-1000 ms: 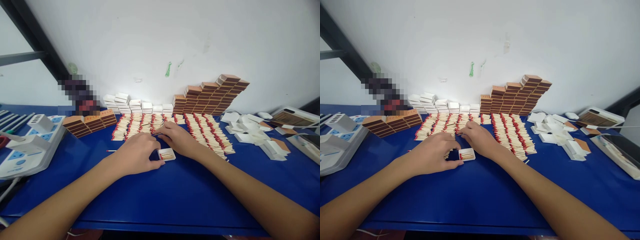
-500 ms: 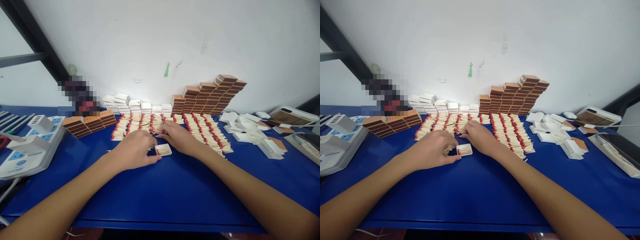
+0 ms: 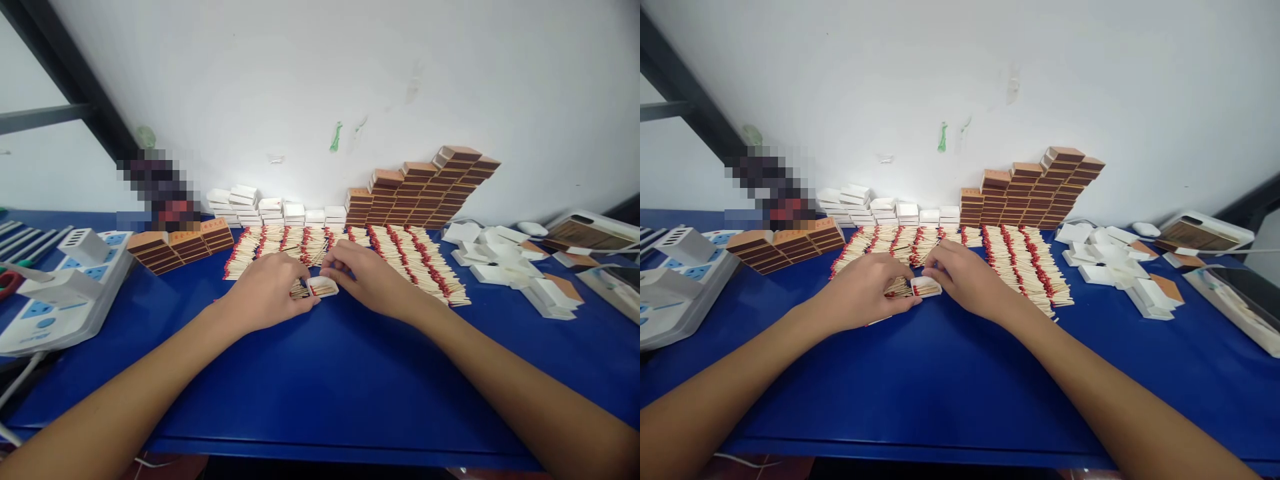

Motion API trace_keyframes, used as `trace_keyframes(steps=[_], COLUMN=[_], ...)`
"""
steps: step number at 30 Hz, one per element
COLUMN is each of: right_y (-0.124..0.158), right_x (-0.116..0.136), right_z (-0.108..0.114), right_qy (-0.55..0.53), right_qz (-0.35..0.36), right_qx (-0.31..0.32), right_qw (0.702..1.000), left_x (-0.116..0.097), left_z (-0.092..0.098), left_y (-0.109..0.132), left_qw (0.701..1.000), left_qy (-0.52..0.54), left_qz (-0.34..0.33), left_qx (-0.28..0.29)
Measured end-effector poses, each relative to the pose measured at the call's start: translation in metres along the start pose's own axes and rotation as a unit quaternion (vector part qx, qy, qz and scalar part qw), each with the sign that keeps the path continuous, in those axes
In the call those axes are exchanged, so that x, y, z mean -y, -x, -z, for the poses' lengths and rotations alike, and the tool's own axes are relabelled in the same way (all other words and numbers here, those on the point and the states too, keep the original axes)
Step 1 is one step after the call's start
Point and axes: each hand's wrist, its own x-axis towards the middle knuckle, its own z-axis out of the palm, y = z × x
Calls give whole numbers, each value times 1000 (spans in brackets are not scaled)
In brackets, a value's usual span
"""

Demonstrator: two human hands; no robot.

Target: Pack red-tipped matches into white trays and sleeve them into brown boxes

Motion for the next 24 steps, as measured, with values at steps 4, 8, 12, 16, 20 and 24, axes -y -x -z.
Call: trace_keyframes(steps=[4, 8, 12, 16, 20, 24], right_y=[-9, -14, -17, -16, -8, 3], right_x=[-16, -20, -18, -17, -16, -21], right_z=[-7, -16, -20, -15, -3, 14], right_qy=[51, 70, 84, 107, 125, 117], right_qz=[-21, -34, -35, -37, -31, -58], right_qx=[-49, -38, -23, -6, 17, 62], right_qw=[997, 996, 996, 994, 992, 989], left_x=[-4, -8, -10, -7, -4, -3], left_z=[-2, -1, -1, -1, -1, 0], left_y=[2, 4, 4, 4, 4, 2], left_qw=[999, 998, 998, 998, 998, 999], left_qy=[17, 9, 14, 6, 11, 15], left_qz=[-32, -55, -61, -61, -53, -43], left_qx=[15, 32, 29, 31, 27, 26])
